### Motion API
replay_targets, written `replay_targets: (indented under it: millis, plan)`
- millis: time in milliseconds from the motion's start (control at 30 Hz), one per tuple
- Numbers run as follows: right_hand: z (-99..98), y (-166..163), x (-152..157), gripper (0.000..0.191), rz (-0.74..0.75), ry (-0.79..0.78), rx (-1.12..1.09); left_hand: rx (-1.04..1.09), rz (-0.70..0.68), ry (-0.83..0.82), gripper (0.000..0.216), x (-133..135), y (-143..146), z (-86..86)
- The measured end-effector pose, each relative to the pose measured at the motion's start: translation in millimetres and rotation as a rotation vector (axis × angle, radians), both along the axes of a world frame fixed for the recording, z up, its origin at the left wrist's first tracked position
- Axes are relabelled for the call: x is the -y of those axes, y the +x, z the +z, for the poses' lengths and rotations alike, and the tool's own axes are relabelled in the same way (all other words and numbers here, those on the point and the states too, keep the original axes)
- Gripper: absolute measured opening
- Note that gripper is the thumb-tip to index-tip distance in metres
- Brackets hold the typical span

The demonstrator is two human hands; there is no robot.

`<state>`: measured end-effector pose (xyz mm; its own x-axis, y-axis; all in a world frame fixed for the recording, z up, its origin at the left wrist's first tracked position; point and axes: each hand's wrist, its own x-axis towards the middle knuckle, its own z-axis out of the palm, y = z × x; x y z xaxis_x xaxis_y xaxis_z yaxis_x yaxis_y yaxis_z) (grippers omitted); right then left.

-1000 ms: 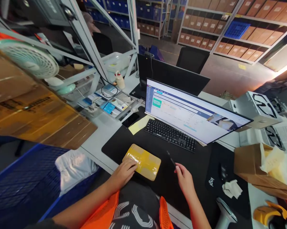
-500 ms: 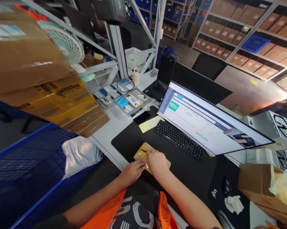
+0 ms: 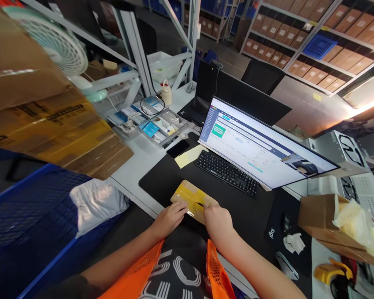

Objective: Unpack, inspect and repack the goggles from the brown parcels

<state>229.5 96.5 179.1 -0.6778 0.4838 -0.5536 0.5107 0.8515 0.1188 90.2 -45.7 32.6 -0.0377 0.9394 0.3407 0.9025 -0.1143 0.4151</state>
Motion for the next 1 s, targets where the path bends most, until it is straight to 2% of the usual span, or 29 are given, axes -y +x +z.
replay_targets:
  millis: [100, 200, 300, 367, 433, 500, 567, 667, 800, 900, 1000]
  plan:
    - [0.4, 21.3, -5.8, 0.045, -0.033, -0.011, 0.043, 0.001, 0.02, -0.057, 0.024, -6.2, -2.4, 7.0]
    - [-0.1, 40.0, -10.5, 0.049, -0.055, -0.006, 0.056, -0.018, 0.058, -0.147, 0.049, -18.6, -6.8, 18.0]
    - [0.9, 55.7, -13.2, 0.051, -0.085, -0.017, 0.075, -0.069, -0.011, -0.235, 0.066, -33.5, -12.1, 26.5]
    - [1.5, 66.3, -15.6, 0.054, -0.111, -0.028, 0.087, -0.11, -0.076, -0.269, 0.064, -41.1, -15.6, 28.2]
    - [0.7, 79.8, -20.8, 0.054, -0.13, -0.028, 0.086, -0.153, -0.098, -0.29, 0.051, -45.4, -18.6, 26.7]
    - [-2.6, 96.7, -30.3, 0.05, -0.167, -0.018, 0.099, -0.191, -0.116, -0.304, 0.036, -47.1, -20.7, 23.7]
    - [-9.5, 114.0, -42.9, 0.042, -0.235, -0.018, 0.067, -0.214, -0.132, -0.318, 0.031, -48.0, -21.8, 20.9]
    - [-29.7, 126.0, -59.7, 0.035, -0.385, -0.035, -0.235, -0.249, -0.171, -0.352, 0.029, -51.0, -21.3, 20.5]
    - [-77.2, 97.5, -64.5, 0.047, -0.594, -0.196, -0.804, -0.297, -0.198, -0.416, 0.022, -59.4, -19.1, 28.1]
    - [-117.6, 63.7, -59.6, 0.064, -0.746, -0.385, -0.99, -0.33, -0.208, -0.466, 0.018, -68.2, -19.1, 35.4]
    - [-146.9, 46.1, -54.2, 0.063, -0.837, -0.593, -1.071, -0.36, -0.279, -0.497, 0.024, -77.3, -21.4, 38.4]
